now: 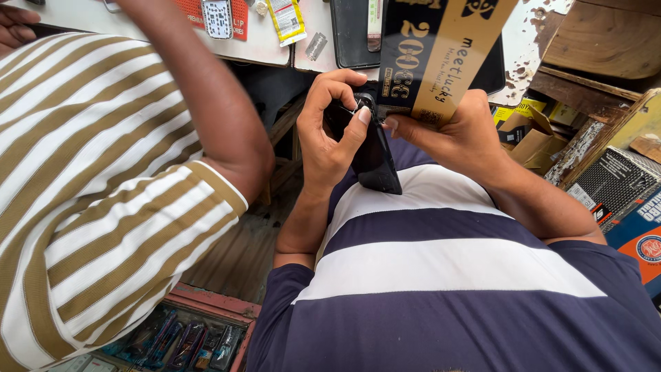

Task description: The person uses a small screwdriver to remove screws from the back of a black smartphone, then uses a card to pry open the back cover. They continue to unscrew components and separate the back panel from the phone body.

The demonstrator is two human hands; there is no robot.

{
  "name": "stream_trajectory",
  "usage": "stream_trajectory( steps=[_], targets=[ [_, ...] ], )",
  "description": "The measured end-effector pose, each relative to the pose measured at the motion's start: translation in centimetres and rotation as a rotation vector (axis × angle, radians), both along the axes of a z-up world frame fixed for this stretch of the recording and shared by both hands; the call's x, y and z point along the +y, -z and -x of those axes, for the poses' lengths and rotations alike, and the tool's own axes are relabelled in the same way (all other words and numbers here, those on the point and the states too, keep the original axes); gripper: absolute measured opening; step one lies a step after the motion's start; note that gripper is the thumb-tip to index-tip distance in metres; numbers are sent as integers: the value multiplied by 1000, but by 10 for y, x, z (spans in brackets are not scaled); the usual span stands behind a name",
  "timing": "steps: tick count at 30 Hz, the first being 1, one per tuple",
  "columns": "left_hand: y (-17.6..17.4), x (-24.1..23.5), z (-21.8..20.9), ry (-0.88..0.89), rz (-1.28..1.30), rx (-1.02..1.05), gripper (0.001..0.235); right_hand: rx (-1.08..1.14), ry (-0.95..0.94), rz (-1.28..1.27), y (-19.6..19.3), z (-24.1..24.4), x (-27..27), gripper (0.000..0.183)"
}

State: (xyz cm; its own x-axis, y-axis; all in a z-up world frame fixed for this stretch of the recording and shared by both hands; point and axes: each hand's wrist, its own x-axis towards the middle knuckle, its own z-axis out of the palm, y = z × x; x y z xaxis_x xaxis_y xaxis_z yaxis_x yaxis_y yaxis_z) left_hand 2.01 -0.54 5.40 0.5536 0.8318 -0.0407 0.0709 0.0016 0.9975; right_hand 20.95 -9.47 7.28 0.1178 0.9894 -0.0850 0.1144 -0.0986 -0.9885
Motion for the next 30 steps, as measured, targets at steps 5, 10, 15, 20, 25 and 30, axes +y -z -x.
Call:
stream_trajectory(
  steps=[5, 10, 15, 20, 25, 30],
  targets=[
    [2, 0, 1, 19, -11, 1, 15, -92, -54, 67, 2, -7, 1, 14],
    [4, 0, 2, 17, -13, 9, 15, -121, -87, 31, 4, -9, 3, 14],
    [3, 0, 3, 19, -17, 19, 15, -192, -106, 35, 7, -11, 7, 16],
    [4, 0, 3, 24, -18, 29, 15, -218, -119, 39, 7, -11, 8, 16],
    [4, 1, 1, 25, -24, 39, 14, -227, -120, 73, 9, -9, 7, 15],
    [1, 1, -2, 40, -24, 58, 14, -175, -101, 66, 9, -11, 6, 13]
  ],
)
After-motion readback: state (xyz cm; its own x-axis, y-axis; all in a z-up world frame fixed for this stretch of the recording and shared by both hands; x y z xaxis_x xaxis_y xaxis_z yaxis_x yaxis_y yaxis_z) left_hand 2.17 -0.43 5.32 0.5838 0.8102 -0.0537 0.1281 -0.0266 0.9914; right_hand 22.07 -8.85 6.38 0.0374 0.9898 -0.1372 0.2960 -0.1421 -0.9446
